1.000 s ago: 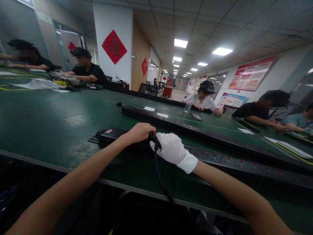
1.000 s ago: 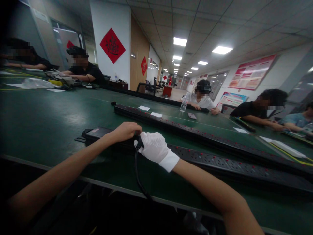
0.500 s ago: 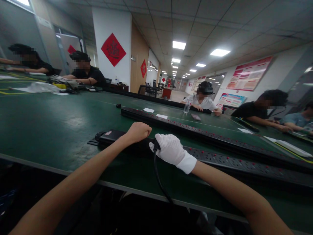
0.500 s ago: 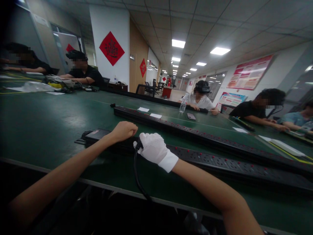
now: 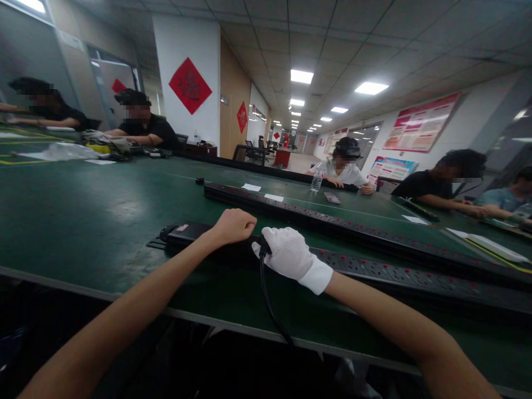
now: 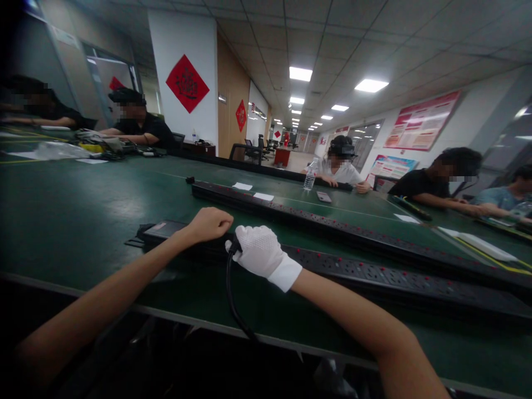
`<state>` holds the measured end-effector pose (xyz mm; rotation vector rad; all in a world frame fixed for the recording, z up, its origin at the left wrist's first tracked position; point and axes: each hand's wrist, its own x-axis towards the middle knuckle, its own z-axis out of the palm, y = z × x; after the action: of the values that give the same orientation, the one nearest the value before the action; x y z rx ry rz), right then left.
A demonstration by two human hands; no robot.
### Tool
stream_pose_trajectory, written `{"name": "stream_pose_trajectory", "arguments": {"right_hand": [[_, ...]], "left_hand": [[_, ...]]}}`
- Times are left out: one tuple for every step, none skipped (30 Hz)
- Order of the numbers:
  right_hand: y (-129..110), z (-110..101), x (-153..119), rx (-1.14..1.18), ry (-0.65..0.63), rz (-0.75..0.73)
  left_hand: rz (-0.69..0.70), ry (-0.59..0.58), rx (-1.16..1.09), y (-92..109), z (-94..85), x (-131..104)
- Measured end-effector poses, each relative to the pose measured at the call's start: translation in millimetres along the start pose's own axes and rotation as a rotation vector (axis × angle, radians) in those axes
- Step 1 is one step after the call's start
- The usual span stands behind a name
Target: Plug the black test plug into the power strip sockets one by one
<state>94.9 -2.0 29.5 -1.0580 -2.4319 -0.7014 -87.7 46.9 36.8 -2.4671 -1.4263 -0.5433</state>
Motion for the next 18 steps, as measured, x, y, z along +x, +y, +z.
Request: {"name": "stream_pose_trajectory", "arguments": {"right_hand": [[-0.1,0.2,0.1,-0.002,0.002,-0.001],[-0.1,0.5,0.3,-0.003,0.003,-0.002],[-0.1,0.7,0.3,-0.001,0.003,-0.003],[-0.2,0.8,0.3,0.002,0.002,-0.003],[-0.2,0.7,0.3,0.006,0.001,-0.004],[-0.3,0.4,0.2,0.009,0.000,-0.004],[-0.3,0.0,0.0,0.009,-0.001,-0.002],[-0.4,-0.5,-0.1,0.007,-0.001,0.000],[-0.5,-1.1,-0.3,0.005,-0.002,0.002],[-0.6,-1.6,-0.4,0.003,-0.003,0.002],[-0.6,-2.0,-0.6,0.002,-0.005,0.002],[-0.7,-2.2,-0.7,0.001,-0.005,0.002],[-0.7,-2.1,-0.7,0.000,-0.005,0.002],[-0.7,-1.9,-0.7,-0.001,-0.005,0.003],[-0.6,-1.4,-0.7,-0.002,-0.005,0.004],[-0.6,-0.9,-0.7,-0.004,-0.006,0.005],[-0.5,-0.5,-0.6,-0.005,-0.008,0.005],[-0.4,-0.1,-0.5,-0.006,-0.010,0.003]], "left_hand": [[-0.001,0.002,-0.004,0.0,0.2,-0.1],[-0.001,0.004,-0.008,-0.1,0.5,-0.3],[-0.001,0.005,-0.011,-0.4,0.9,-0.3],[0.001,0.008,-0.013,-0.6,1.4,-0.4],[0.003,0.011,-0.015,-0.9,1.9,-0.4],[0.006,0.015,-0.016,-1.1,2.2,-0.4],[0.008,0.017,-0.019,-1.2,2.3,-0.3],[0.010,0.017,-0.023,-1.2,2.3,-0.3],[0.011,0.015,-0.027,-1.0,2.1,-0.2],[0.015,0.011,-0.034,-0.7,1.8,-0.2],[0.019,0.008,-0.041,-0.4,1.4,-0.1],[0.023,0.007,-0.048,0.0,1.0,-0.1],[0.026,0.008,-0.053,0.4,0.6,-0.1],[0.026,0.009,-0.056,0.7,0.4,-0.1],[0.021,0.010,-0.056,1.0,0.2,-0.1],[0.014,0.008,-0.056,1.1,0.3,0.0],[0.005,0.003,-0.054,1.2,0.3,0.1],[-0.004,-0.001,-0.053,1.2,0.5,0.3]]}}
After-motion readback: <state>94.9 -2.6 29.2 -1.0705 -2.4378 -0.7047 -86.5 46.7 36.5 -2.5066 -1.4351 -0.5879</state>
